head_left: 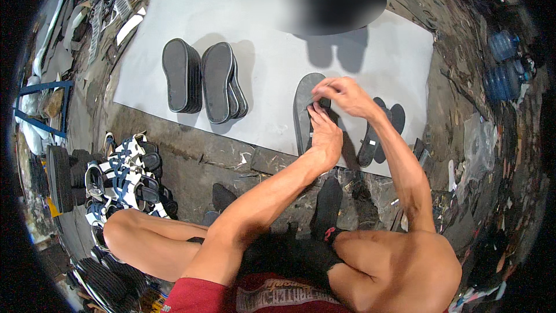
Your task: The person sits on the floor and repeatedly picks up black shoe insoles, peels off a white backing strip, and stacks them into a pile. The person handles the insoles one at a time and places them on a white sheet on the floor.
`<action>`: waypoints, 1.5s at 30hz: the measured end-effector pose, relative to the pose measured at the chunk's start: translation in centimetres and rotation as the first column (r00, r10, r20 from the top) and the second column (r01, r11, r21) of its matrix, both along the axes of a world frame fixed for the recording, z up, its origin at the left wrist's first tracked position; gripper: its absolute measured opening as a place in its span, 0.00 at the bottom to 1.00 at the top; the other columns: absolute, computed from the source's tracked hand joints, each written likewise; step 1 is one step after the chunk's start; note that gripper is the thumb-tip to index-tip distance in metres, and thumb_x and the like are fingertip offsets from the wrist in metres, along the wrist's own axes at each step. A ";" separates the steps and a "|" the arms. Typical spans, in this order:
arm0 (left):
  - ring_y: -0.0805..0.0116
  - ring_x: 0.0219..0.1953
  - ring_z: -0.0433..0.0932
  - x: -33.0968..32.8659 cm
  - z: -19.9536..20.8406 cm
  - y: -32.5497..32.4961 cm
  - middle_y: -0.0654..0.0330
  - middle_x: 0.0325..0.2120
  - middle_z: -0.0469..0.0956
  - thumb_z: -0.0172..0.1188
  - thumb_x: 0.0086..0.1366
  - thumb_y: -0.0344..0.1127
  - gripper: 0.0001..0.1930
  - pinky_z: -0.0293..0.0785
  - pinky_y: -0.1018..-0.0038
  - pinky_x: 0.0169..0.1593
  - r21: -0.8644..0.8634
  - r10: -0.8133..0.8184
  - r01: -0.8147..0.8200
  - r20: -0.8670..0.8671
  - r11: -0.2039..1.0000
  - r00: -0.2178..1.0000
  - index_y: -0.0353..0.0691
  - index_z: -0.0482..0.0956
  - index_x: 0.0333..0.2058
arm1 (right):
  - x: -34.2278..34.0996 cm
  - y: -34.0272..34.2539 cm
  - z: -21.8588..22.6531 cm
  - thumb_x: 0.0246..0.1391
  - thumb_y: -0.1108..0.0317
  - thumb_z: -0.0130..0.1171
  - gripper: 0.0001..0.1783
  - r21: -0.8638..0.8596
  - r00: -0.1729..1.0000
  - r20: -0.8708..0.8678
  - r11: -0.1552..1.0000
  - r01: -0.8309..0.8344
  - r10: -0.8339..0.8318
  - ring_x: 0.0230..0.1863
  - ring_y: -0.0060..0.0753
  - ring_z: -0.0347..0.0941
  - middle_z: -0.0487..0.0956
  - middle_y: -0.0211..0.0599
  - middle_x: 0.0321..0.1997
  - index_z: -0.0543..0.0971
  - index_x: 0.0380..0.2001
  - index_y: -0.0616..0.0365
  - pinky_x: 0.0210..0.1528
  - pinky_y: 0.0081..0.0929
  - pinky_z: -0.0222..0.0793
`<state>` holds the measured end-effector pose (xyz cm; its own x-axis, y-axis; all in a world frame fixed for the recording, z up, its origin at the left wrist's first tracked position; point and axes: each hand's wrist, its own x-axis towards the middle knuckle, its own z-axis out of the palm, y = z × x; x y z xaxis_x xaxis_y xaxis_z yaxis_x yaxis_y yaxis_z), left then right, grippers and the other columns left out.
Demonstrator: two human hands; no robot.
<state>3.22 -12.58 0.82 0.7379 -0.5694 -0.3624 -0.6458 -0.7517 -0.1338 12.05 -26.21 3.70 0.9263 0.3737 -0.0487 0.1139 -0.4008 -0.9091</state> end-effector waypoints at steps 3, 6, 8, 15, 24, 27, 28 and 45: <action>0.14 0.75 0.61 0.8 1.3 0.0 0.24 0.72 0.69 0.63 0.71 0.41 0.31 0.51 0.26 0.79 -0.025 -0.046 0.042 -0.220 0.999 0.974 0.21 0.80 0.65 | 0.8 2.8 -0.1 0.79 0.54 0.55 0.22 -0.220 0.968 -0.040 0.943 -0.252 0.249 0.47 0.51 0.88 0.90 0.52 0.44 0.89 0.49 0.62 0.54 0.48 0.80; 0.17 0.75 0.64 1.2 0.2 1.2 0.30 0.72 0.72 0.64 0.71 0.42 0.29 0.52 0.28 0.79 -0.094 -0.045 0.015 -0.329 0.995 0.943 0.25 0.83 0.64 | 1.1 4.9 0.3 0.79 0.54 0.55 0.22 -0.362 0.947 -0.054 0.878 -0.314 0.316 0.46 0.60 0.87 0.89 0.55 0.42 0.88 0.50 0.63 0.54 0.52 0.79; 0.18 0.74 0.65 1.6 0.2 1.2 0.33 0.72 0.73 0.64 0.71 0.42 0.29 0.52 0.29 0.79 -0.106 -0.057 0.017 -0.389 0.994 0.920 0.26 0.83 0.64 | 0.8 5.0 0.1 0.79 0.55 0.56 0.21 -0.400 0.943 0.048 0.871 -0.285 0.330 0.45 0.63 0.86 0.89 0.55 0.40 0.87 0.51 0.62 0.53 0.55 0.79; 0.19 0.73 0.67 0.9 0.2 1.6 0.22 0.72 0.68 0.63 0.71 0.40 0.32 0.57 0.34 0.80 -0.095 -0.027 0.013 -0.150 0.995 0.988 0.21 0.79 0.67 | 2.0 5.5 -1.0 0.79 0.59 0.54 0.16 -0.417 0.971 0.115 0.898 -0.143 0.208 0.44 0.61 0.87 0.89 0.52 0.41 0.85 0.47 0.60 0.49 0.54 0.81; 0.23 0.76 0.65 0.5 -1.5 2.4 0.19 0.75 0.61 0.61 0.71 0.35 0.36 0.63 0.43 0.79 -0.238 0.086 -0.087 -0.014 0.967 0.996 0.13 0.69 0.71 | 3.7 2.5 -3.1 0.78 0.64 0.56 0.11 -0.308 0.913 0.353 0.896 0.320 -0.205 0.46 0.66 0.85 0.88 0.55 0.41 0.82 0.50 0.60 0.47 0.56 0.79; 0.28 0.77 0.65 0.8 -1.1 3.1 0.23 0.76 0.61 0.59 0.72 0.34 0.36 0.61 0.42 0.80 -0.263 0.093 -0.102 -0.048 0.959 0.995 0.15 0.67 0.73 | 1.1 2.0 -2.7 0.80 0.63 0.53 0.13 -0.249 0.886 0.334 0.876 0.412 -0.321 0.47 0.70 0.84 0.86 0.60 0.41 0.82 0.50 0.61 0.47 0.56 0.79; 0.29 0.78 0.65 0.9 -1.0 3.1 0.24 0.77 0.61 0.60 0.72 0.33 0.36 0.60 0.42 0.80 -0.277 0.088 -0.100 -0.057 0.956 0.995 0.16 0.66 0.73 | -0.1 1.7 -2.2 0.80 0.62 0.53 0.14 -0.264 0.881 0.302 0.856 0.445 -0.364 0.47 0.70 0.84 0.86 0.61 0.42 0.82 0.50 0.61 0.47 0.56 0.79; 0.23 0.75 0.64 3.2 1.7 3.5 0.43 0.67 0.72 0.84 0.54 0.38 0.46 0.61 0.22 0.73 -0.321 0.126 -0.168 -0.147 0.932 0.981 0.39 0.74 0.71 | -23.7 8.8 -2.7 0.51 0.78 0.66 0.17 -0.442 0.852 0.522 0.840 0.314 -0.044 0.49 0.43 0.81 0.86 0.39 0.45 0.84 0.45 0.56 0.56 0.49 0.72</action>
<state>6.37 -9.09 2.48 0.7845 -0.5608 -0.2647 -0.5204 -0.8275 0.2108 -11.66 -17.41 1.03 0.9269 0.2468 0.2829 0.3521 -0.8331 -0.4267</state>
